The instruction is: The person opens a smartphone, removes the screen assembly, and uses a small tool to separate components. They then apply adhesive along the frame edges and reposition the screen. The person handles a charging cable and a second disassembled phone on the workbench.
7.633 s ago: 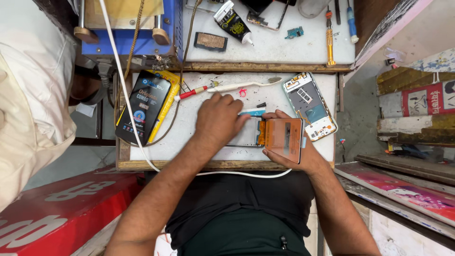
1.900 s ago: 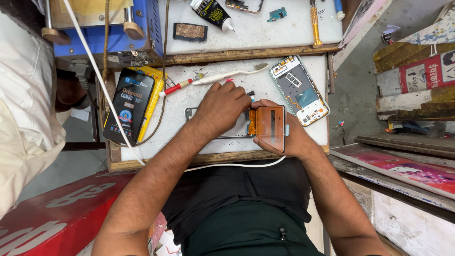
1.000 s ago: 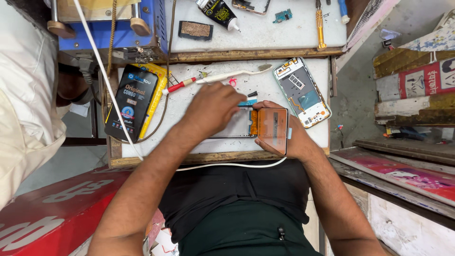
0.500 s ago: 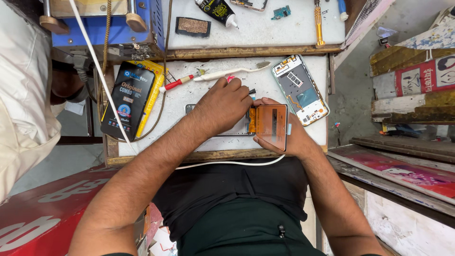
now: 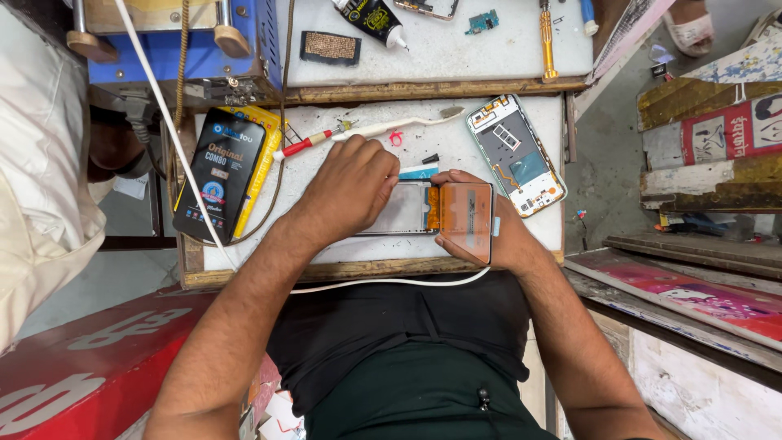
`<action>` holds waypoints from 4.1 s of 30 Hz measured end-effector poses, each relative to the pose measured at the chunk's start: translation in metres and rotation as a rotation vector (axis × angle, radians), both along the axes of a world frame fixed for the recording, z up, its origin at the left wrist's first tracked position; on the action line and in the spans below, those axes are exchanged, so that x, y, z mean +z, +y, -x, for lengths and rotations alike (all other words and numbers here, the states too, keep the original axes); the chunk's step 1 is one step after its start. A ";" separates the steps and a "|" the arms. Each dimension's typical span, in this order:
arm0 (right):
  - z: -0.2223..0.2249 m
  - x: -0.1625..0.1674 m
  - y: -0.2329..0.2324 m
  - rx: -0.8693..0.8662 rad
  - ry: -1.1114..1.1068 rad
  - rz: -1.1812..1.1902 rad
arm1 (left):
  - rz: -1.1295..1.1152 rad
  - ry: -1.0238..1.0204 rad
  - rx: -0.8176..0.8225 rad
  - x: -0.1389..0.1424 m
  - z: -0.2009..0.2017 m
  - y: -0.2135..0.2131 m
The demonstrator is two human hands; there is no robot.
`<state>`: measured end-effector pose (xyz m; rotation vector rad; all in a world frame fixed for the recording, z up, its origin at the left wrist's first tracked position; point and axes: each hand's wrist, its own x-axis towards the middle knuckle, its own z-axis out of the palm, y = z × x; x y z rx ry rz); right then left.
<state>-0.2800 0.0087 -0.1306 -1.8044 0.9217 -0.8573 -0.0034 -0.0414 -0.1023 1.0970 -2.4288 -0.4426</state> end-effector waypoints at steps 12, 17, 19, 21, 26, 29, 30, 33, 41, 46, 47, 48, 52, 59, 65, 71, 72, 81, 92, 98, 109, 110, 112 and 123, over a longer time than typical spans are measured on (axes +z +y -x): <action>0.000 0.001 0.002 -0.002 -0.015 -0.015 | 0.050 -0.280 -0.125 -0.009 0.036 -0.017; 0.000 0.000 0.001 -0.006 -0.018 -0.034 | 0.169 -0.270 -0.160 -0.013 0.035 -0.018; 0.000 -0.001 0.000 0.014 -0.040 -0.022 | 0.154 -0.234 -0.136 -0.014 0.032 -0.016; 0.000 -0.001 0.000 0.025 -0.059 -0.025 | 0.108 -0.199 -0.119 -0.013 0.029 -0.012; 0.001 -0.002 -0.001 0.019 -0.011 0.012 | -0.023 -0.099 -0.069 -0.006 0.018 -0.008; 0.002 -0.002 -0.002 0.014 0.022 0.039 | -0.024 -0.045 -0.062 0.001 0.014 -0.007; 0.002 -0.002 -0.002 0.014 0.055 0.068 | -0.042 -0.031 -0.063 0.003 0.013 -0.007; 0.002 -0.004 -0.003 0.023 0.074 0.088 | -0.104 0.053 -0.050 0.011 0.008 -0.007; 0.003 -0.008 -0.002 0.020 0.014 0.019 | -0.676 0.771 -0.077 0.030 -0.018 0.006; 0.003 -0.007 -0.002 0.020 0.032 0.077 | -0.487 0.569 0.215 0.040 -0.057 0.016; 0.002 -0.007 -0.002 0.025 0.040 0.092 | -0.440 0.443 0.342 0.039 -0.062 0.016; 0.002 -0.006 -0.003 0.024 0.022 0.074 | -0.247 0.264 0.371 0.037 -0.062 0.012; 0.000 -0.006 -0.004 0.031 0.064 0.138 | -0.048 -0.089 0.383 0.020 -0.025 0.004; 0.001 -0.005 -0.001 0.007 0.064 0.074 | -0.329 -0.184 0.334 0.006 0.042 0.002; 0.001 -0.003 -0.001 0.019 -0.046 -0.026 | -0.429 -0.187 0.300 0.006 0.038 -0.007; 0.001 -0.003 -0.001 0.003 0.019 0.004 | -0.459 -0.196 0.305 0.004 0.037 -0.007; 0.001 -0.003 -0.001 -0.001 0.028 0.015 | -0.466 -0.193 0.303 0.003 0.036 -0.008; 0.001 -0.006 -0.002 0.008 0.032 0.039 | -0.413 -0.119 0.305 -0.004 0.034 -0.006; 0.002 -0.005 -0.001 -0.009 0.087 0.021 | -0.407 -0.105 0.317 -0.001 0.034 -0.005; 0.001 -0.001 -0.001 0.008 0.007 -0.008 | -0.433 -0.131 0.337 0.002 0.035 -0.005; -0.001 0.005 0.000 -0.007 -0.013 -0.050 | -0.469 -0.141 0.362 -0.001 0.034 -0.004; -0.001 0.006 0.000 -0.008 -0.004 -0.048 | -0.450 -0.139 0.348 -0.001 0.034 -0.004; -0.001 0.006 0.001 -0.015 -0.053 -0.116 | -0.413 -0.133 0.320 -0.001 0.033 -0.005; 0.000 0.003 0.001 -0.017 -0.009 -0.101 | -0.434 -0.154 0.318 0.000 0.034 -0.005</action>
